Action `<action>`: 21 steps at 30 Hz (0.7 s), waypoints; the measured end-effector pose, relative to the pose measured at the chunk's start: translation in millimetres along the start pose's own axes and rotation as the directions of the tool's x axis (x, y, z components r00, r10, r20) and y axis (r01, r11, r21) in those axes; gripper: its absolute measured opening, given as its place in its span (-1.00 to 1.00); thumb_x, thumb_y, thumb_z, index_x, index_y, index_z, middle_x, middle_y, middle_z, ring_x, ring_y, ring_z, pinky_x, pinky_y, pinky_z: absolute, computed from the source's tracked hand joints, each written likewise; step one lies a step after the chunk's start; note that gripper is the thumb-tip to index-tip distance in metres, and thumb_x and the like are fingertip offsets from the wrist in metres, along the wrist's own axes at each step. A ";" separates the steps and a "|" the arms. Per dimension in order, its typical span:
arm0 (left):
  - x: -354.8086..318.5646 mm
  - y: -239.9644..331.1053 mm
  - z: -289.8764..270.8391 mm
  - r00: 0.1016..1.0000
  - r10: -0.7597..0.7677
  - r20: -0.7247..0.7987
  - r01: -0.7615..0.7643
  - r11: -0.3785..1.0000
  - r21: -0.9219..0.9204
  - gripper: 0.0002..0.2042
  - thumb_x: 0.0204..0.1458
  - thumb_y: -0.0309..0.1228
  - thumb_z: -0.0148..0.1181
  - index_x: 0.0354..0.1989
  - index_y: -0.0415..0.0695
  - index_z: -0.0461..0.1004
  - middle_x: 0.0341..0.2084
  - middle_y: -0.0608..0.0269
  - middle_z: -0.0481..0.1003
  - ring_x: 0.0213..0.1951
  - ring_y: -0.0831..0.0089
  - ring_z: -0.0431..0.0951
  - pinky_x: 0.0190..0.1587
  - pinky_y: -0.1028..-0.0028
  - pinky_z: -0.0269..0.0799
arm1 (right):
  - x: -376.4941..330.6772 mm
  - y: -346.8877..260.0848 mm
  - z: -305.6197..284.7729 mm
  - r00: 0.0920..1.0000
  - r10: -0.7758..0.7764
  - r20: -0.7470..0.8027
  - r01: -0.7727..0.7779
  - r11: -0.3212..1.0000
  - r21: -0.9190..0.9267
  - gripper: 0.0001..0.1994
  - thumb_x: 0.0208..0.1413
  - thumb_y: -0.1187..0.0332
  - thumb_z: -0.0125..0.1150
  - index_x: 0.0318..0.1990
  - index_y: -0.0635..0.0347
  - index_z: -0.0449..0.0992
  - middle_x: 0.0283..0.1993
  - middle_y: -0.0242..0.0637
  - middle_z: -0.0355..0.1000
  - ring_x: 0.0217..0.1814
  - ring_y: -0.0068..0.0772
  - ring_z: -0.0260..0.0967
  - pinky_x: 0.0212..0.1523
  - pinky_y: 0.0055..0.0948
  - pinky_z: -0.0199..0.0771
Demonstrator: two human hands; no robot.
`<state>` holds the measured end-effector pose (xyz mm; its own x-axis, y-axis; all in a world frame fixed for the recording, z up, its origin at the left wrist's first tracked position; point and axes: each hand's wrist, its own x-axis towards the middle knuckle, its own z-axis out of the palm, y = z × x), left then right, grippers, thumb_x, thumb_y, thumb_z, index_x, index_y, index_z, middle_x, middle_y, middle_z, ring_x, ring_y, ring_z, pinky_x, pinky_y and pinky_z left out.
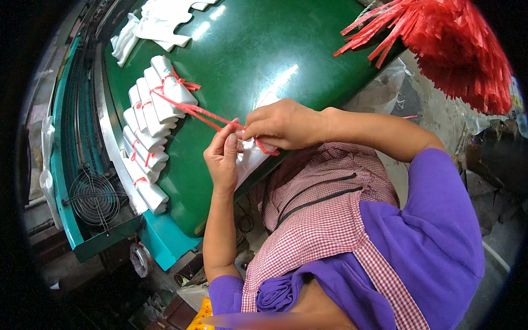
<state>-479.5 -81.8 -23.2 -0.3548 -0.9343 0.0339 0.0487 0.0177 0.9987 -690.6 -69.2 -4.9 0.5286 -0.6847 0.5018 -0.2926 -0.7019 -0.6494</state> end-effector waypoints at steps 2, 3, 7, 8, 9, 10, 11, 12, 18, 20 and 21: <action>0.4 4.6 -0.4 1.000 0.008 -0.008 -0.008 0.999 0.043 -0.75 0.13 -0.45 0.20 -0.07 -0.33 0.52 -0.38 0.33 0.50 -0.50 0.70 0.35 -0.42 0.67 0.29 | 2.8 -1.5 0.0 0.992 -0.111 0.063 0.114 0.993 -0.035 -0.78 -0.07 0.44 0.28 -0.21 0.19 0.48 -0.27 -0.25 0.43 -0.28 -0.18 0.44 -0.35 -0.30 0.46; 0.4 6.1 -0.9 1.000 0.012 -0.012 -0.011 0.998 0.064 -0.76 0.12 -0.45 0.21 -0.09 -0.33 0.53 -0.40 0.34 0.50 -0.51 0.71 0.33 -0.43 0.67 0.29 | 4.4 -2.3 1.6 0.983 -0.152 0.101 0.156 0.987 -0.034 -0.80 -0.08 0.41 0.28 -0.26 0.17 0.48 -0.26 -0.29 0.42 -0.27 -0.23 0.43 -0.35 -0.33 0.47; -1.1 1.4 -5.8 1.000 -0.007 -0.014 0.008 0.997 0.078 -0.85 0.09 -0.48 0.24 -0.22 -0.30 0.55 -0.45 0.37 0.49 -0.50 0.70 0.38 -0.44 0.66 0.30 | 2.9 -5.0 6.9 0.979 -0.196 0.064 0.204 0.967 -0.155 -0.82 -0.06 0.38 0.26 -0.28 0.16 0.46 -0.16 -0.28 0.38 -0.30 -0.29 0.42 -0.44 -0.35 0.45; -0.5 -1.3 -5.8 0.999 -0.028 -0.023 0.029 0.998 0.060 -0.87 0.08 -0.49 0.24 -0.24 -0.29 0.55 -0.46 0.36 0.49 -0.49 0.69 0.41 -0.44 0.66 0.32 | 4.8 -10.4 5.1 0.981 -0.177 0.075 0.187 0.971 -0.149 -0.85 -0.05 0.38 0.23 -0.30 0.16 0.45 -0.15 -0.27 0.37 -0.29 -0.27 0.42 -0.44 -0.33 0.45; -0.2 -3.1 -5.3 0.998 -0.048 -0.031 0.050 0.998 0.041 -0.89 0.07 -0.51 0.24 -0.27 -0.28 0.55 -0.47 0.36 0.50 -0.48 0.67 0.44 -0.44 0.66 0.34 | 8.5 -18.9 -0.1 0.984 -0.159 0.085 0.170 0.975 -0.144 -0.87 -0.03 0.37 0.21 -0.32 0.15 0.44 -0.14 -0.26 0.36 -0.27 -0.25 0.41 -0.45 -0.30 0.46; -0.7 -2.1 -3.5 0.999 -0.041 -0.027 0.042 0.997 0.064 -0.90 0.07 -0.51 0.25 -0.29 -0.28 0.55 -0.48 0.36 0.50 -0.49 0.67 0.44 -0.44 0.65 0.34 | 10.8 -25.4 -2.3 0.985 -0.140 0.096 0.153 0.979 -0.138 -0.88 -0.01 0.37 0.19 -0.34 0.15 0.43 -0.13 -0.25 0.35 -0.25 -0.23 0.41 -0.45 -0.28 0.47; -0.1 1.2 -0.3 0.999 -0.033 -0.017 0.035 0.996 0.088 -0.91 0.06 -0.51 0.25 -0.31 -0.28 0.55 -0.49 0.35 0.51 -0.49 0.67 0.45 -0.43 0.65 0.35 | 12.2 -29.7 -0.8 0.989 -0.118 0.089 0.125 0.990 -0.067 -0.92 -0.03 0.39 0.18 -0.40 0.18 0.46 -0.26 -0.23 0.41 -0.32 -0.18 0.42 -0.45 -0.28 0.45; 0.5 3.2 1.4 1.000 -0.026 -0.007 0.027 0.993 0.111 -0.91 0.06 -0.51 0.26 -0.33 -0.27 0.54 -0.50 0.35 0.51 -0.49 0.67 0.45 -0.43 0.65 0.35 | 12.3 -29.9 -0.9 0.991 0.003 0.137 -0.001 1.000 -0.017 -0.92 -0.03 0.40 0.17 -0.42 0.19 0.47 -0.33 -0.23 0.41 -0.36 -0.20 0.42 -0.46 -0.30 0.43; -0.1 -7.9 1.9 0.991 0.134 0.020 -0.135 0.965 0.225 -0.89 -0.02 -0.53 0.30 -0.39 -0.24 0.47 -0.41 0.22 0.49 -0.39 0.44 0.49 -0.34 0.49 0.41 | 22.2 2.0 -12.0 0.634 0.647 0.423 -0.598 0.063 0.799 -0.76 0.05 0.44 0.02 -0.23 0.40 0.55 -0.46 -0.39 0.44 -0.62 -0.66 0.26 -0.62 -0.58 0.24; -5.1 -1.6 8.2 0.969 0.246 0.026 -0.239 0.904 0.356 -0.88 -0.04 -0.56 0.29 -0.42 -0.23 0.43 -0.36 0.18 0.46 -0.36 0.34 0.48 -0.32 0.45 0.41 | 19.8 2.6 -5.5 0.610 0.685 0.398 -0.640 0.130 0.757 -0.75 0.05 0.52 -0.02 -0.17 0.41 0.53 -0.39 -0.29 0.46 -0.60 -0.62 0.31 -0.59 -0.60 0.30; -6.8 0.9 10.9 0.888 0.425 0.178 -0.450 0.715 0.535 -0.85 -0.12 -0.60 0.28 -0.44 -0.20 0.40 -0.34 0.14 0.42 -0.32 0.22 0.45 -0.29 0.40 0.41 | 18.1 0.1 2.3 0.712 0.642 0.283 -0.641 0.431 0.635 -0.75 0.05 0.54 -0.02 -0.15 0.38 0.53 -0.36 -0.25 0.48 -0.55 -0.55 0.37 -0.52 -0.55 0.38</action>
<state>-487.2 -71.6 -22.1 -0.4608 -0.7583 0.4611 -0.3048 0.6231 0.7203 -679.2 -81.2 2.8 0.4141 -0.8828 -0.2216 0.0410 0.2613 -0.9644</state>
